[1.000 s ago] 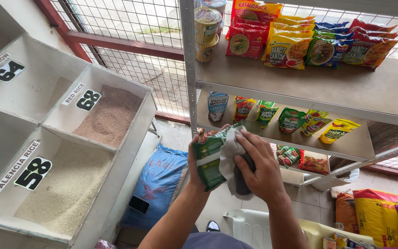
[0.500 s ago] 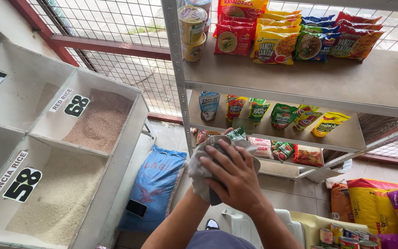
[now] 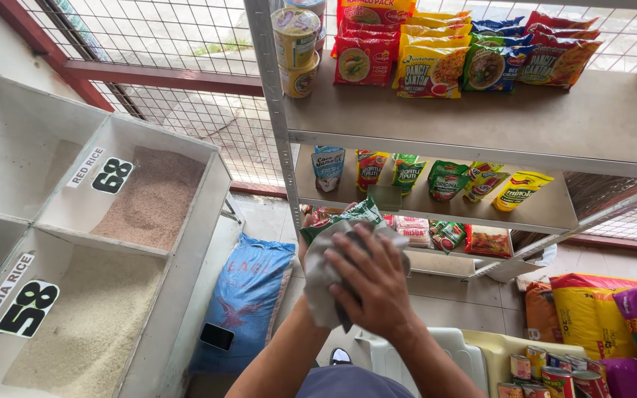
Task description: Wiping down and organizing instant noodle packets on a shelf in a grocery store.
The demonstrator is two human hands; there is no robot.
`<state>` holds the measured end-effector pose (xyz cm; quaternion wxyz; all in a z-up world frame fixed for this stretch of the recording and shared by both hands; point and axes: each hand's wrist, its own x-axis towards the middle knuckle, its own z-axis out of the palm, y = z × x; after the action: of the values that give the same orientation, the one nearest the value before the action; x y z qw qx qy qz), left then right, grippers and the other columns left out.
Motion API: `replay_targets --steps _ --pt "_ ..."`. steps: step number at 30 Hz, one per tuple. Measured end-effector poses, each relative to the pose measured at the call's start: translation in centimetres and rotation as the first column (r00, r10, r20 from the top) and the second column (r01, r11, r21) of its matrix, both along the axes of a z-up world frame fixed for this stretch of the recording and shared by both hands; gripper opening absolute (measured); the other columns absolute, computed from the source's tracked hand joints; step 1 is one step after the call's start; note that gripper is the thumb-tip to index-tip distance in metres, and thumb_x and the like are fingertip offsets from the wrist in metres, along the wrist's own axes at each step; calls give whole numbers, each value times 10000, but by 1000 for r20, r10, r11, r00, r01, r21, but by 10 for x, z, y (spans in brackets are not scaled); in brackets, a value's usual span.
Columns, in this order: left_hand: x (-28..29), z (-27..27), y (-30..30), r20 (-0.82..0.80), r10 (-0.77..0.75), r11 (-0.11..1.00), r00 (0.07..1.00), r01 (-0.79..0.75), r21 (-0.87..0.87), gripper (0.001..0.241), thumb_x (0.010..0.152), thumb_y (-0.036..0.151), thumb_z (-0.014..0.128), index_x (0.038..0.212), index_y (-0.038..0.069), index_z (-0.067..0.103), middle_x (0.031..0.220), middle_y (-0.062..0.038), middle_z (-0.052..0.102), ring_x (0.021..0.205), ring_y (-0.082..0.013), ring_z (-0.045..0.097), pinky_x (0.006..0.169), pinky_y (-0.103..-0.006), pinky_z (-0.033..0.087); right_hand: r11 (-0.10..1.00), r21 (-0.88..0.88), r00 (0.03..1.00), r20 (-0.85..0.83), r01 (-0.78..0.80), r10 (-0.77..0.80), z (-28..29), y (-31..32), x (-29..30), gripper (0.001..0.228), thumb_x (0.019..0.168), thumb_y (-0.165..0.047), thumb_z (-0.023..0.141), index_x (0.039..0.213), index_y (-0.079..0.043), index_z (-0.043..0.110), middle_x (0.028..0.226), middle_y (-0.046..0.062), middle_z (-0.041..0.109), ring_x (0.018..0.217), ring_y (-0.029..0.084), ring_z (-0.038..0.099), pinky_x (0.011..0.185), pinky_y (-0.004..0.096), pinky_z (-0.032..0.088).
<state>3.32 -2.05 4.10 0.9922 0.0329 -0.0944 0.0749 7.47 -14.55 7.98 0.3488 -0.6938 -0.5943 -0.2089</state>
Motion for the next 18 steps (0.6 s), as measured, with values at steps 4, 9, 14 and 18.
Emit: replay_targets --steps 4,9,14,18 --pt "3 -4 0 -251 81 997 965 -76 28 891 917 755 349 1470 72 494 1404 -191 606 1254 -359 605 1075 -474 505 986 49 976 -159 157 -147 -27 -8 33 417 1004 -287 605 1383 -119 639 1510 122 569 1447 350 486 1202 508 319" --pt "4 6 -1 59 126 989 990 -130 67 819 1069 625 404 1634 34 371 1519 -207 531 1347 -339 554 1167 -469 443 844 440 69 -895 307 441 -79 -23 64 469 1114 -343 489 1477 -55 563 1375 143 630 1265 290 619 1116 431 434" --pt "6 12 -6 115 213 888 970 -241 392 762 1076 550 426 1643 49 344 1568 -179 481 1408 -306 489 1223 -456 352 648 633 -294 -581 424 759 -139 -19 50 521 1105 -411 408 1495 -74 487 1421 99 607 1286 261 586 1130 436 427" --pt "-9 16 0 497 338 -435 800 -335 836 562 1098 313 397 1604 68 424 1679 -170 462 1616 -344 378 1346 -496 212 567 684 -312 -473 460 824 -92 8 11 526 1095 -430 407 1521 -129 474 1497 68 559 1367 239 535 1173 435 391"
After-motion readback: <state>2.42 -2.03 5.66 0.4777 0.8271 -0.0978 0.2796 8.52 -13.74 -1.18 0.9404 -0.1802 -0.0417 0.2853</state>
